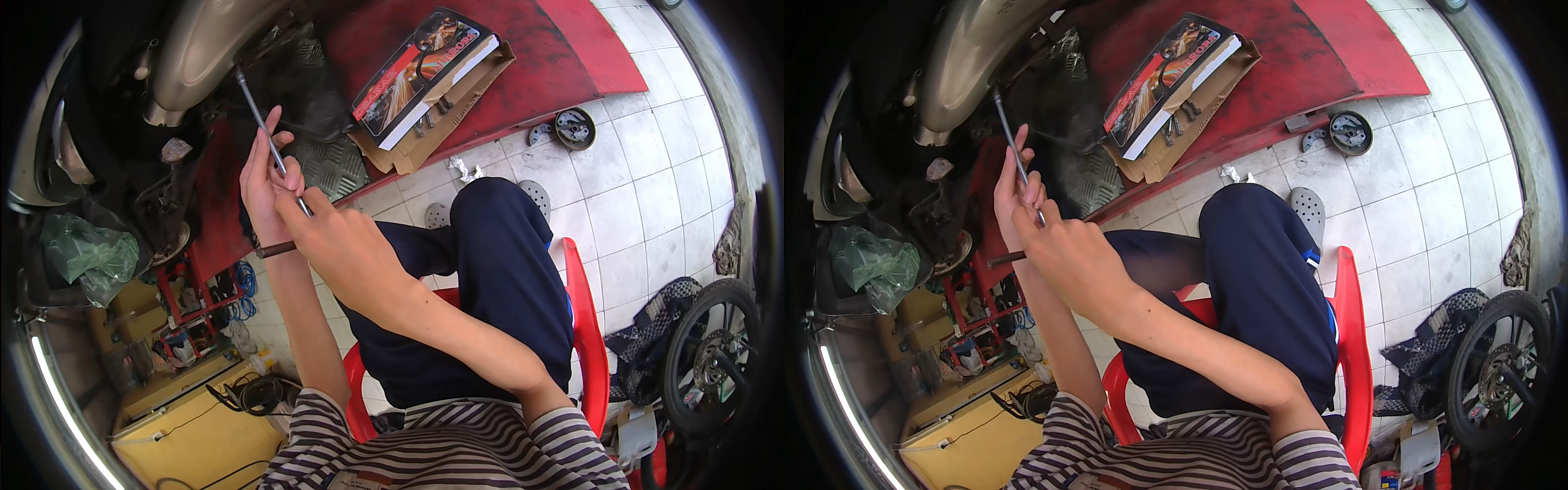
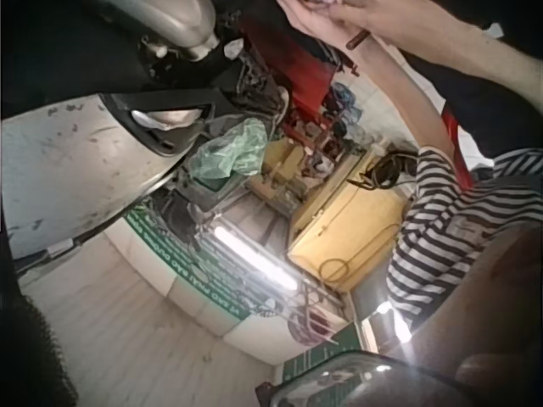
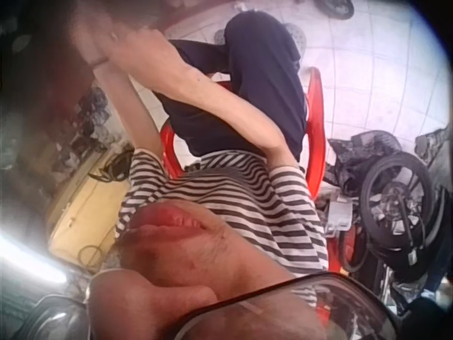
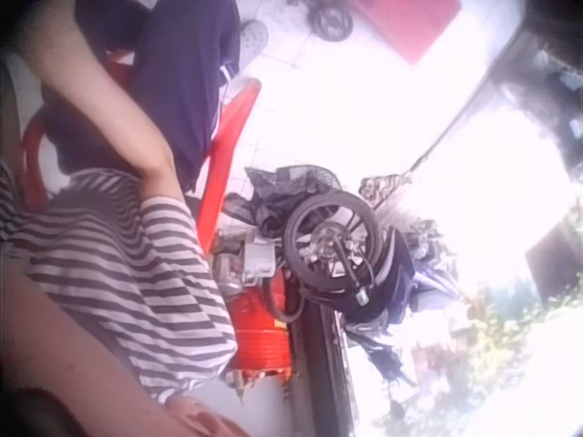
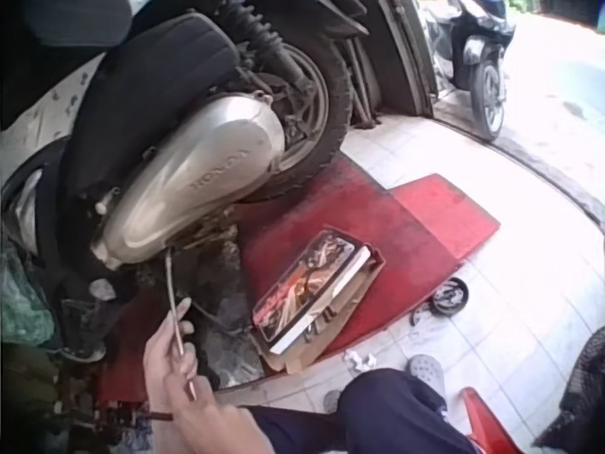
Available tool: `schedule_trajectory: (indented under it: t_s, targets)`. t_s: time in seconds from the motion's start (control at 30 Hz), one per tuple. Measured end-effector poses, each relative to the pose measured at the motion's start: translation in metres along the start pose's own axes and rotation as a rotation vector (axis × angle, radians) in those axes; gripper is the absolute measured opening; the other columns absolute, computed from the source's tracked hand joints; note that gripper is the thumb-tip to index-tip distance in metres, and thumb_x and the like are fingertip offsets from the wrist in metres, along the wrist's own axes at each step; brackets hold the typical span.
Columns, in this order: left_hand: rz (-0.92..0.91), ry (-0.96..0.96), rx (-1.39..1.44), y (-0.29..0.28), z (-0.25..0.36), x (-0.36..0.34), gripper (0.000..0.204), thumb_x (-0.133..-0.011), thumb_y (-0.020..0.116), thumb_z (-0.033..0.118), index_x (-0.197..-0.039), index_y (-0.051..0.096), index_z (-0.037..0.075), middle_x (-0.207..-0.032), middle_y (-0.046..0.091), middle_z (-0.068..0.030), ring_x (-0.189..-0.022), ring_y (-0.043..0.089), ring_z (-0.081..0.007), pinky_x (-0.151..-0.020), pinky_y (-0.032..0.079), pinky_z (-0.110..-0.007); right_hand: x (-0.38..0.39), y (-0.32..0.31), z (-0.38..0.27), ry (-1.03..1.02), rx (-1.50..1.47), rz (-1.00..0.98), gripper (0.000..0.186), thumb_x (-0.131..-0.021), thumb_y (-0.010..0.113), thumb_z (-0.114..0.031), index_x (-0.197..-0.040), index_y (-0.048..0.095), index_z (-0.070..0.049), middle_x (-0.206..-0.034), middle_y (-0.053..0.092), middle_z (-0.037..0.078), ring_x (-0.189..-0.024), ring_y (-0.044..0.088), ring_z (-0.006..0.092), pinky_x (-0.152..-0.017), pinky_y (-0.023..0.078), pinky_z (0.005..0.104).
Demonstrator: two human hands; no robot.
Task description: The person sits while holding a T-handle wrench and a small motorcycle component, using the wrench to rotate a bolt on the part and then placing the tool on their lap.
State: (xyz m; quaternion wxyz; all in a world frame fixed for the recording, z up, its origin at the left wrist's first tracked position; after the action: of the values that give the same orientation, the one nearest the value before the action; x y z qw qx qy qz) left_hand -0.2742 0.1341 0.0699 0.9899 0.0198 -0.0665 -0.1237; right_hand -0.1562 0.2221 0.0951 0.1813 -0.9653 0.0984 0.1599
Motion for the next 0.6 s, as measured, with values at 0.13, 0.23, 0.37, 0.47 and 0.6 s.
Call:
schedule_trajectory:
  t_s: [0.13, 0.23, 0.37, 0.47, 0.6]
  targets:
    - [0.000, -0.011, 0.016, 0.003, -0.002, -0.002, 0.045, -0.106, 0.046, 0.029, -0.139, 0.049, -0.001, -0.098, 0.064, -0.0048, -0.045, 0.048, -0.0061, -0.039, 0.037, -0.021, 0.001, -0.003, 0.002, 0.006, -0.029, -0.014, 0.056, -0.067, 0.067, 0.011, -0.118, 0.046, 0.003, -0.095, 0.059, 0.023, -0.067, 0.066, 0.0392, -0.056, 0.054, 0.0424]
    - [0.001, -0.049, 0.000, 0.014, -0.010, 0.001, 0.044, -0.106, 0.047, 0.029, -0.137, 0.051, -0.003, -0.095, 0.064, -0.0068, -0.044, 0.049, -0.0065, -0.037, 0.037, -0.021, 0.009, -0.004, 0.009, 0.071, -0.049, -0.041, 0.055, -0.069, 0.064, 0.011, -0.120, 0.046, -0.002, -0.097, 0.059, 0.021, -0.069, 0.065, 0.0397, -0.058, 0.054, 0.0436]
    - [-0.024, -0.082, 0.027, 0.045, -0.016, 0.014, 0.040, -0.104, 0.051, 0.024, -0.131, 0.054, -0.005, -0.100, 0.068, -0.0139, -0.044, 0.052, -0.0088, -0.037, 0.038, -0.021, 0.026, -0.021, 0.016, 0.100, -0.196, 0.025, 0.044, -0.074, 0.064, 0.006, -0.115, 0.051, -0.001, -0.100, 0.058, 0.023, -0.072, 0.066, 0.0413, -0.060, 0.056, 0.0460]
    - [-0.085, -0.068, 0.037, 0.067, -0.014, 0.010, 0.041, -0.103, 0.052, 0.024, -0.132, 0.053, -0.005, -0.106, 0.069, -0.0172, -0.046, 0.054, -0.0100, -0.038, 0.040, -0.022, 0.028, -0.035, 0.025, 0.167, -0.331, 0.077, 0.034, -0.075, 0.063, 0.006, -0.107, 0.059, -0.008, -0.096, 0.058, 0.021, -0.075, 0.063, 0.0434, -0.066, 0.053, 0.0500]
    - [-0.077, -0.019, 0.013, 0.085, -0.005, -0.005, 0.042, -0.103, 0.054, 0.024, -0.131, 0.052, -0.007, -0.109, 0.069, -0.0184, -0.049, 0.056, -0.0111, -0.040, 0.042, -0.023, 0.013, -0.055, 0.028, 0.048, -0.314, 0.250, 0.016, -0.088, 0.056, 0.009, -0.097, 0.063, -0.002, -0.081, 0.058, 0.013, -0.058, 0.065, 0.0202, -0.055, 0.051, 0.0322]
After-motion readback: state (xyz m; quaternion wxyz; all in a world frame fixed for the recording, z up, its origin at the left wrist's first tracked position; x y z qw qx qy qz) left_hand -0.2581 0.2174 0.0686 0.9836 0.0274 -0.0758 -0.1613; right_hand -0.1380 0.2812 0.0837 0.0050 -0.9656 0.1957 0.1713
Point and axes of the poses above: each hand's wrist, its own x-axis away from the middle knuckle, its own y-axis out of the palm, z = x × y, the point moved 10 cm from there along -x, towards the middle knuckle
